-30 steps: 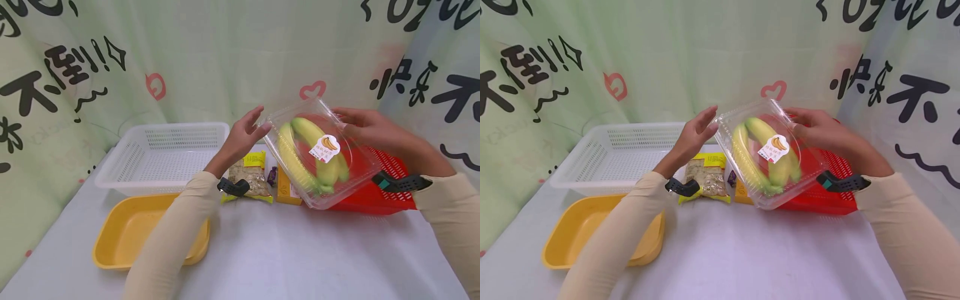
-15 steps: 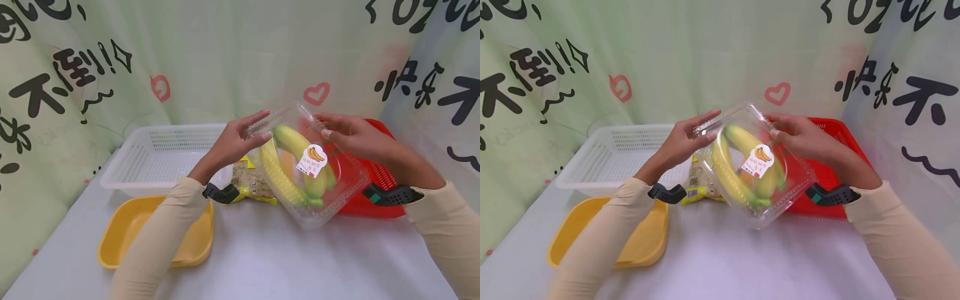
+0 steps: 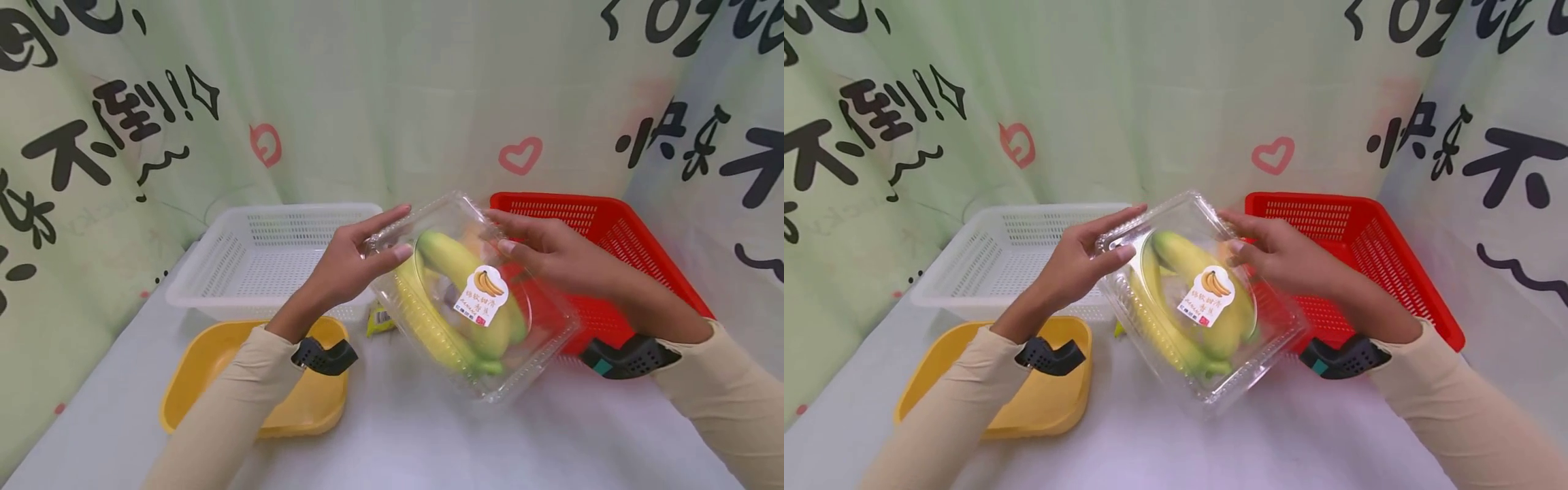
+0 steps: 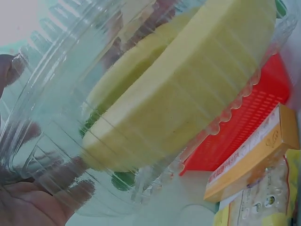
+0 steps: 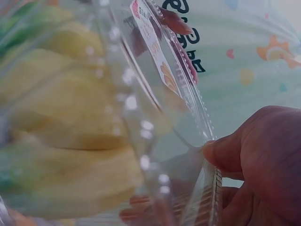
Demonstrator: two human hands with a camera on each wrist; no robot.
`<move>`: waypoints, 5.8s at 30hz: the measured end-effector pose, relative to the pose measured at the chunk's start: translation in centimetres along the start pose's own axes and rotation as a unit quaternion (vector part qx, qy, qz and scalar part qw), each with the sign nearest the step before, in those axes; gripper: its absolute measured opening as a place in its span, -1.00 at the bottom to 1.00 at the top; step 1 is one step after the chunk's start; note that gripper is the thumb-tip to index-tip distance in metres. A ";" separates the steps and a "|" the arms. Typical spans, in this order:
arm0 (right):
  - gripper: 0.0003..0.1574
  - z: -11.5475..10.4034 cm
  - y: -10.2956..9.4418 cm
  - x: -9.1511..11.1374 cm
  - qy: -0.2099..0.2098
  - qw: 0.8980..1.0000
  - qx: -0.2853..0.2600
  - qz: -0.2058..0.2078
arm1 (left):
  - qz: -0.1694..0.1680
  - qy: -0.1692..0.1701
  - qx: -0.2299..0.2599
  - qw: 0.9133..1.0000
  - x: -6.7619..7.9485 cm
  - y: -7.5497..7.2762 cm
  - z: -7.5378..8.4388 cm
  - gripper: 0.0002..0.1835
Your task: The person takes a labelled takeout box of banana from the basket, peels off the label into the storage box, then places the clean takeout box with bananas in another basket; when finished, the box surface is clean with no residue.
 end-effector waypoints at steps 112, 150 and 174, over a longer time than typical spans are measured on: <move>-0.52 2.1 11.8 11.1 -0.160 0.974 0.119 -0.109 | 0.025 -0.084 0.063 0.994 18.5 7.3 -7.3 0.17; -0.79 8.2 7.4 10.9 0.131 0.937 -0.219 0.239 | 0.014 -0.060 0.043 0.997 18.5 7.6 -7.1 0.16; -0.56 7.6 7.5 10.2 0.177 0.956 -0.162 0.167 | 0.052 -0.010 -0.052 0.997 18.6 6.6 -4.7 0.09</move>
Point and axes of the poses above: each hand's wrist, its own x-axis away from the middle knuckle, its own y-axis out of the palm, z = x × y, the point moved 8 cm from there along -x, towards the middle knuckle, and after that the axes turned 5 degrees about z, right-handed, at the moved point
